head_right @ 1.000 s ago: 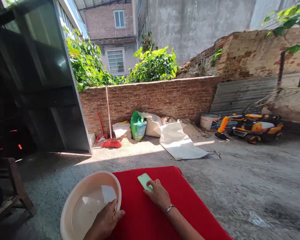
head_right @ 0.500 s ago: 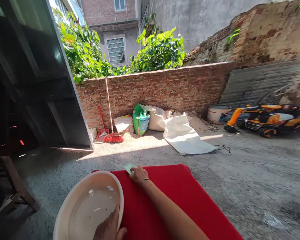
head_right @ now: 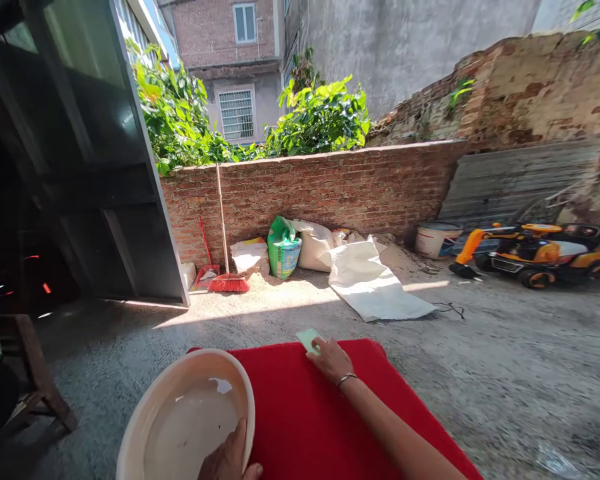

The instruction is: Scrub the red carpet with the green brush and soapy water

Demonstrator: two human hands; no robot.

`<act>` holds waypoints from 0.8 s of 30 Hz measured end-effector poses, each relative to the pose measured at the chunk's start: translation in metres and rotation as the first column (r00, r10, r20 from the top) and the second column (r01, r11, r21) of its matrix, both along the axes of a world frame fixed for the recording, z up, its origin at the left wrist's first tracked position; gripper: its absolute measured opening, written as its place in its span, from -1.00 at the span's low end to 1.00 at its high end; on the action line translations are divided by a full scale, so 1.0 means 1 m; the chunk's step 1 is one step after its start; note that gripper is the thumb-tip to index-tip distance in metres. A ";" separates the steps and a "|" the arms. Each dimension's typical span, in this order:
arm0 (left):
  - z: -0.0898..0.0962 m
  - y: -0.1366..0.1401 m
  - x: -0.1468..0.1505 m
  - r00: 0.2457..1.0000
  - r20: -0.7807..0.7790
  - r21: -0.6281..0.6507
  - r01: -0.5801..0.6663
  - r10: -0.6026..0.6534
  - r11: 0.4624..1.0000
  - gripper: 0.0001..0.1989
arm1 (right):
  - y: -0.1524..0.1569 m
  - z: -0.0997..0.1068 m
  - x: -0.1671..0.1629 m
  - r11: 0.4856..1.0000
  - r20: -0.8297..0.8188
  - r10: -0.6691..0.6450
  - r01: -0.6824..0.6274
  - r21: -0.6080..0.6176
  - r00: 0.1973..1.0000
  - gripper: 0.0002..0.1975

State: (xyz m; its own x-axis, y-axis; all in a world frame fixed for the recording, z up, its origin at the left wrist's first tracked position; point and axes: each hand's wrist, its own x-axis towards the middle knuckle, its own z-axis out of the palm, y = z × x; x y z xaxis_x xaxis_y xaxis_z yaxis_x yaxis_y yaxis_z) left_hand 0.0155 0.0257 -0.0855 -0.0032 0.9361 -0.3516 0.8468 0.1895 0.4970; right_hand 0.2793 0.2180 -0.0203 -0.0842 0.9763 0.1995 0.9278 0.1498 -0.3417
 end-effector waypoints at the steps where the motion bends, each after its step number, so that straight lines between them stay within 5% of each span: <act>1: 0.001 0.000 0.000 1.000 -0.009 -0.005 0.005 -0.005 1.000 -0.04 | -0.007 -0.008 -0.023 0.998 -0.001 0.055 -0.055 -0.034 0.998 -0.67; 5: 0.007 0.000 -0.001 0.999 -0.042 -0.012 0.005 -0.005 1.000 -0.04 | -0.033 -0.036 -0.091 0.978 -0.011 0.176 -0.176 -0.113 0.984 -0.57; 8: 0.006 0.000 -0.002 0.999 -0.037 0.003 0.007 -0.007 1.000 -0.03 | -0.038 -0.044 -0.097 0.964 0.005 0.201 -0.196 -0.181 0.980 -0.70; 11: 0.000 0.000 -0.002 1.000 -0.023 0.009 -0.012 0.012 1.000 -0.04 | -0.028 -0.041 -0.047 0.976 0.035 0.065 -0.056 -0.212 0.997 -0.82; 16: -0.007 0.006 0.001 0.999 -0.036 0.002 0.014 -0.013 1.000 -0.06 | -0.005 -0.038 0.085 0.956 0.019 -0.266 0.267 -0.119 0.964 -0.72; 18: -0.008 0.009 0.001 0.997 -0.060 -0.032 0.048 -0.049 0.998 -0.06 | -0.003 -0.041 0.101 0.956 -0.018 -0.282 0.280 -0.086 0.959 -0.74; 20: -0.008 0.011 0.000 0.996 -0.062 -0.044 0.060 -0.063 0.997 -0.07 | -0.008 -0.045 0.080 0.978 -0.028 -0.193 0.190 -0.085 0.981 -0.73; 24: -0.011 0.010 -0.002 0.997 -0.057 -0.024 0.041 -0.043 0.999 -0.09 | -0.037 -0.052 -0.027 0.983 -0.025 0.035 -0.039 -0.180 0.999 -0.70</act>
State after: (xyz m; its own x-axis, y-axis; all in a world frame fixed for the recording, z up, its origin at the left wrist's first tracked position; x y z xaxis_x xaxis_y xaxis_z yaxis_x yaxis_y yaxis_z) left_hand 0.0132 0.0361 -0.0967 0.0151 0.9275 -0.3736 0.8813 0.1641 0.4431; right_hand 0.2518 0.1814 -0.0722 -0.1186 0.9927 0.0222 0.9147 0.1179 -0.3866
